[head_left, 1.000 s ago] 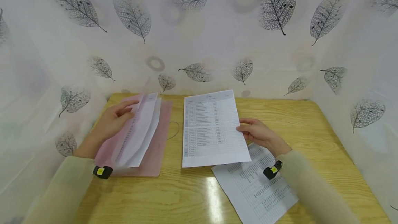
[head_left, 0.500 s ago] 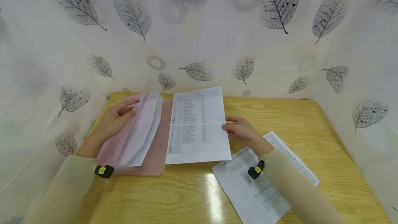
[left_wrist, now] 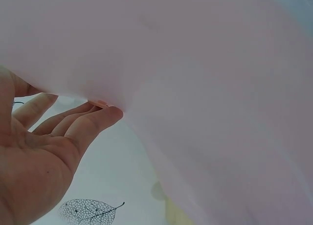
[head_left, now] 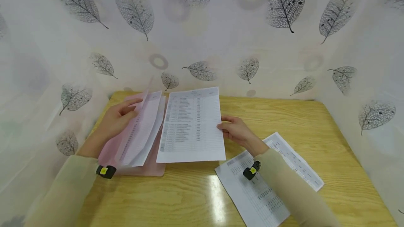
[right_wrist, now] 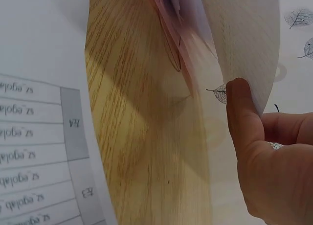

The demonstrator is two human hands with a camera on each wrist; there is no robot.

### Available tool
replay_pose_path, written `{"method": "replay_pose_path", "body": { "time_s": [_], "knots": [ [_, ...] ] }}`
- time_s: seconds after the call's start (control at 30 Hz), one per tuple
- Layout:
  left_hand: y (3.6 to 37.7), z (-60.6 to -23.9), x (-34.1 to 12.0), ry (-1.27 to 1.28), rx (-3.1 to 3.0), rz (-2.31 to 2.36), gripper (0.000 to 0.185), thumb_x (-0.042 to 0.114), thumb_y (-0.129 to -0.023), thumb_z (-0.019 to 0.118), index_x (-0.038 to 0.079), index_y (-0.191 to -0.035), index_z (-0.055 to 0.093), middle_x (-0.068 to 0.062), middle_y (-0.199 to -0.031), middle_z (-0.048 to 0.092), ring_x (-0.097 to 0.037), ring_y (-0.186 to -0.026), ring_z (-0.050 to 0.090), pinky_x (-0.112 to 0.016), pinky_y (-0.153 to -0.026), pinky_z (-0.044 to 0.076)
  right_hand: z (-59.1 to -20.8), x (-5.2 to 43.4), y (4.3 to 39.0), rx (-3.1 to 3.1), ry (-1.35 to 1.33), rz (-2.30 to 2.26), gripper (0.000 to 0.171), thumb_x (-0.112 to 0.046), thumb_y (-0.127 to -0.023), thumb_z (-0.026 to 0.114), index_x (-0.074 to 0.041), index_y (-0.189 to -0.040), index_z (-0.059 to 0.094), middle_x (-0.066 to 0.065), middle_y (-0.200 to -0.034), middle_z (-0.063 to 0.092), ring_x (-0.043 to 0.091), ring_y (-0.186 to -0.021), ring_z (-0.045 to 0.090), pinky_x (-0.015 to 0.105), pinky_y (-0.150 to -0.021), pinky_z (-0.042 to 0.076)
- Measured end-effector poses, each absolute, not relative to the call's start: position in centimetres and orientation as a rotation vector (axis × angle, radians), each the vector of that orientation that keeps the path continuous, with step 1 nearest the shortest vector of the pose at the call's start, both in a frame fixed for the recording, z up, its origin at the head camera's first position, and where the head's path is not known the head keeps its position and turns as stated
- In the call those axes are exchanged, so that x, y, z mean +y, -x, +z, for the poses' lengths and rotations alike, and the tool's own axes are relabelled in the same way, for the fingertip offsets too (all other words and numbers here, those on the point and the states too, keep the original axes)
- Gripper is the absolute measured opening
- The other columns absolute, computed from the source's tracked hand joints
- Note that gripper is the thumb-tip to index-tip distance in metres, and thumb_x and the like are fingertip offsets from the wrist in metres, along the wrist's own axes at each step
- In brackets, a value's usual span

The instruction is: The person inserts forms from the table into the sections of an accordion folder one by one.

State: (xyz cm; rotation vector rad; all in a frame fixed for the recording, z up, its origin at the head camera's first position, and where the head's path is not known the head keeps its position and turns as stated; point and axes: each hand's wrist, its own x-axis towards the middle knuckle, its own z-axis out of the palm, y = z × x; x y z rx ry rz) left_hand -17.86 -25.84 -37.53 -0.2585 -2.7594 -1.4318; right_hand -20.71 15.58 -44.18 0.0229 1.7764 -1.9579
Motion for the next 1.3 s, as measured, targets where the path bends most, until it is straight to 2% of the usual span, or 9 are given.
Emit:
{"method": "replay_pose_path", "body": {
  "time_s": [0.27, 0.43, 0.73, 0.9, 1.07, 1.17, 1.3],
  "knots": [
    [17.9, -37.6, -25.9, 0.263, -2.751, -1.412, 0.046, 0.009, -0.104, 0.059, 0.003, -0.150, 0.057, -0.027, -0.157, 0.050, -0.049, -0.138, 0.055, -0.002, -0.088, 0.040, -44.0, 15.0, 20.8, 1.797, -0.122, -2.037, 0.051, 0.008, -0.100, 0.053, 0.018, -0.149, 0.041, 0.004, -0.100, 0.072, 0.007, -0.083, 0.073, 0.023, -0.074, 0.061],
    [17.9, -37.6, -26.0, 0.260, -2.750, -1.369, 0.046, 0.013, -0.105, 0.060, 0.005, -0.150, 0.058, -0.028, -0.154, 0.053, -0.050, -0.135, 0.058, -0.002, -0.086, 0.040, -43.8, 15.1, 20.7, 1.799, -0.156, -2.067, 0.051, 0.008, -0.101, 0.053, 0.018, -0.149, 0.041, 0.006, -0.101, 0.071, 0.008, -0.082, 0.073, 0.022, -0.073, 0.060],
    [17.9, -37.5, -25.9, 0.279, -2.741, -1.378, 0.047, 0.012, -0.104, 0.060, 0.006, -0.150, 0.058, -0.026, -0.155, 0.052, -0.049, -0.135, 0.057, -0.002, -0.087, 0.040, -43.8, 14.7, 20.6, 1.787, -0.218, -2.092, 0.051, 0.008, -0.101, 0.053, 0.015, -0.150, 0.043, 0.007, -0.103, 0.071, 0.009, -0.082, 0.073, 0.023, -0.073, 0.061],
    [17.9, -37.4, -25.8, 0.277, -2.740, -1.381, 0.047, 0.011, -0.104, 0.060, 0.006, -0.151, 0.057, -0.026, -0.154, 0.054, -0.049, -0.135, 0.058, -0.002, -0.086, 0.040, -43.7, 14.4, 20.5, 1.797, -0.186, -2.075, 0.052, 0.007, -0.101, 0.054, 0.014, -0.151, 0.042, 0.012, -0.110, 0.070, 0.009, -0.083, 0.073, 0.024, -0.074, 0.061],
    [18.0, -37.2, -25.6, 0.282, -2.750, -1.378, 0.048, 0.010, -0.104, 0.059, 0.006, -0.152, 0.057, -0.024, -0.158, 0.051, -0.049, -0.136, 0.057, -0.003, -0.087, 0.040, -43.5, 13.8, 20.0, 1.811, -0.101, -2.054, 0.051, 0.007, -0.100, 0.054, 0.016, -0.149, 0.044, 0.010, -0.104, 0.072, 0.009, -0.083, 0.073, 0.024, -0.074, 0.061],
    [18.1, -37.1, -25.5, 0.266, -2.776, -1.359, 0.048, 0.011, -0.105, 0.058, 0.009, -0.153, 0.056, -0.022, -0.160, 0.049, -0.049, -0.138, 0.056, -0.009, -0.091, 0.043, -43.4, 13.6, 19.8, 1.802, -0.070, -2.054, 0.051, 0.007, -0.100, 0.054, 0.016, -0.149, 0.045, 0.011, -0.104, 0.073, 0.010, -0.084, 0.073, 0.024, -0.076, 0.061],
    [18.2, -37.0, -25.5, 0.249, -2.798, -1.338, 0.048, 0.012, -0.106, 0.058, 0.011, -0.154, 0.055, -0.020, -0.162, 0.048, -0.048, -0.139, 0.056, -0.018, -0.097, 0.047, -43.3, 13.4, 19.6, 1.815, -0.076, -2.051, 0.051, 0.006, -0.100, 0.054, 0.014, -0.150, 0.045, 0.017, -0.113, 0.072, 0.011, -0.087, 0.074, 0.025, -0.078, 0.061]
  ]
}}
